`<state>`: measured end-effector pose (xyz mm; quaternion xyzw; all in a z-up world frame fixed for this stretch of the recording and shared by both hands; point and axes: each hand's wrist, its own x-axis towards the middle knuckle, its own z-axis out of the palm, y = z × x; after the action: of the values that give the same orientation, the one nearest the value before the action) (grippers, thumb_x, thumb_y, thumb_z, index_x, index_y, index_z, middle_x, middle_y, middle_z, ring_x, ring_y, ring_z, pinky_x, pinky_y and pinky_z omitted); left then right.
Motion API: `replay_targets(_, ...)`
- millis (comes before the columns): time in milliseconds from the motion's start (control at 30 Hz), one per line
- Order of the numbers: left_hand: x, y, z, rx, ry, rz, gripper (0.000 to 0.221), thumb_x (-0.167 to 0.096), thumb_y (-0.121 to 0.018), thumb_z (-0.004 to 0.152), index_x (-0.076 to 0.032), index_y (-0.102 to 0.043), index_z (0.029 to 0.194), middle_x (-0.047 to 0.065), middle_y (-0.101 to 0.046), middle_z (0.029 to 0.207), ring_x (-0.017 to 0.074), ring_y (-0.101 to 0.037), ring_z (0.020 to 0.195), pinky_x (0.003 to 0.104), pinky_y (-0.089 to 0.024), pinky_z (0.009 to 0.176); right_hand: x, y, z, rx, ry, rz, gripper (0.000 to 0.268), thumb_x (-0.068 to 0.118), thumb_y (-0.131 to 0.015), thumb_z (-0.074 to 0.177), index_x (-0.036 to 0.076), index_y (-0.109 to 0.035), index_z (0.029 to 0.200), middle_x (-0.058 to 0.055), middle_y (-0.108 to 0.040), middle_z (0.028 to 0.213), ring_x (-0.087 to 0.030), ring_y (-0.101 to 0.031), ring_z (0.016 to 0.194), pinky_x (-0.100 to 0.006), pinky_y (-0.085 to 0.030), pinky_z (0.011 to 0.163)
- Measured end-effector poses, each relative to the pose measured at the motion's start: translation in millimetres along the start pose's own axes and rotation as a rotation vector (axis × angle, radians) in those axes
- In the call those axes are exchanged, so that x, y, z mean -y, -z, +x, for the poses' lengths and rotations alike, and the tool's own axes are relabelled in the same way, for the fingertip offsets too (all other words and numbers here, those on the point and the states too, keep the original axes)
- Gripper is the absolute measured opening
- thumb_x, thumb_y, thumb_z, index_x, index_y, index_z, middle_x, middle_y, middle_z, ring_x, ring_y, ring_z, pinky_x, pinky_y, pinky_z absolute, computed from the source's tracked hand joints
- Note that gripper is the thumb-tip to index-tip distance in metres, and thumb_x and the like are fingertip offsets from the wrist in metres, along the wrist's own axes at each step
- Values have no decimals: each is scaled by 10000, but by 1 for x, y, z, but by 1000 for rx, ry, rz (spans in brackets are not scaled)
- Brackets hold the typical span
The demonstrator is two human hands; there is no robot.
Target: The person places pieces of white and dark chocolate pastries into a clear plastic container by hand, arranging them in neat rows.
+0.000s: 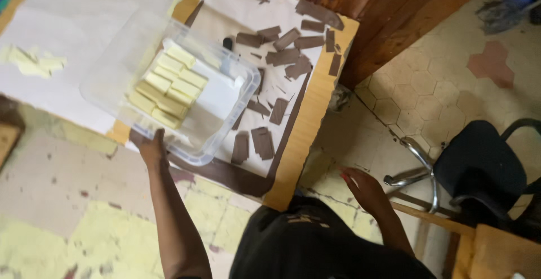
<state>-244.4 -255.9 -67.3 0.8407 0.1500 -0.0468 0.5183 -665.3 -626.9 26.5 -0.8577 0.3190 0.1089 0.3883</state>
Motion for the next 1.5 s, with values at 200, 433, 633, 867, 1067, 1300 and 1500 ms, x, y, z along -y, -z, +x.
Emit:
replay_targets(200, 13, 12, -9, 71, -10, 82, 991, -784, -522, 1021, 75, -432, 1508, 382, -534, 1383, 541, -578, 1192, 563, -553, 938, 30, 17, 85, 219, 175, -89, 418, 336, -440, 1066, 118, -659, 1347, -224, -711, 1264, -436, -624, 1247, -575, -438, 1104)
replay_targets(433, 19, -43, -143, -614, -625, 77, 244, -225, -541, 1093, -5, -613, 1169, 137, -550, 1008, 328, -568, 929, 380, -482, 824, 40, -7, 213, 176, 560, -57, 318, 141, -640, 952, 74, -699, 1256, -201, -709, 1167, -434, -655, 1139, -540, -515, 985)
replay_targets(633, -22, -138, -238, -28, -199, 111, 284, -187, -778, 909, -33, -697, 1135, 180, -686, 990, 392, -695, 981, 409, -588, 785, 32, -66, 365, 193, 842, -360, 456, 213, -812, 835, 213, -650, 1261, -36, -607, 1178, -280, -589, 1118, -441, -529, 899)
replay_targets(867, 6, -202, -245, -42, 70, 276, 441, -338, -787, 892, -62, -633, 1198, 134, -654, 1087, 369, -693, 1072, 481, -582, 909, 30, -87, 408, 254, 1104, -790, 590, 466, -857, 712, 256, -507, 1138, 48, -494, 1052, -210, -503, 1079, -418, -494, 850)
replay_targets(1067, 6, -214, -235, -125, 55, 189, 358, -383, -776, 913, -121, -689, 1143, 121, -684, 1011, 363, -708, 1032, 466, -584, 887, 45, -64, 408, 530, 1126, -609, 276, 360, -799, 799, 229, -651, 990, 9, -563, 1048, -253, -544, 1074, -456, -475, 879)
replay_targets(1300, -92, -139, -227, -265, -30, -27, 230, -357, -627, 1035, -194, -780, 980, 63, -783, 910, 290, -752, 850, 394, -588, 777, 46, -36, 397, 673, 572, 399, 350, 127, -815, 875, 18, -643, 1160, -62, -646, 1060, -169, -560, 1044, -323, -464, 970)
replay_targets(1500, -77, -61, -165, -782, -311, 142, 241, -161, -611, 996, -160, -674, 1228, 43, -676, 1141, 285, -617, 1069, 438, -471, 972, 230, -31, 296, 771, 448, 680, 374, 110, -777, 886, 30, -645, 1227, -119, -712, 1130, -183, -637, 1046, -378, -550, 940)
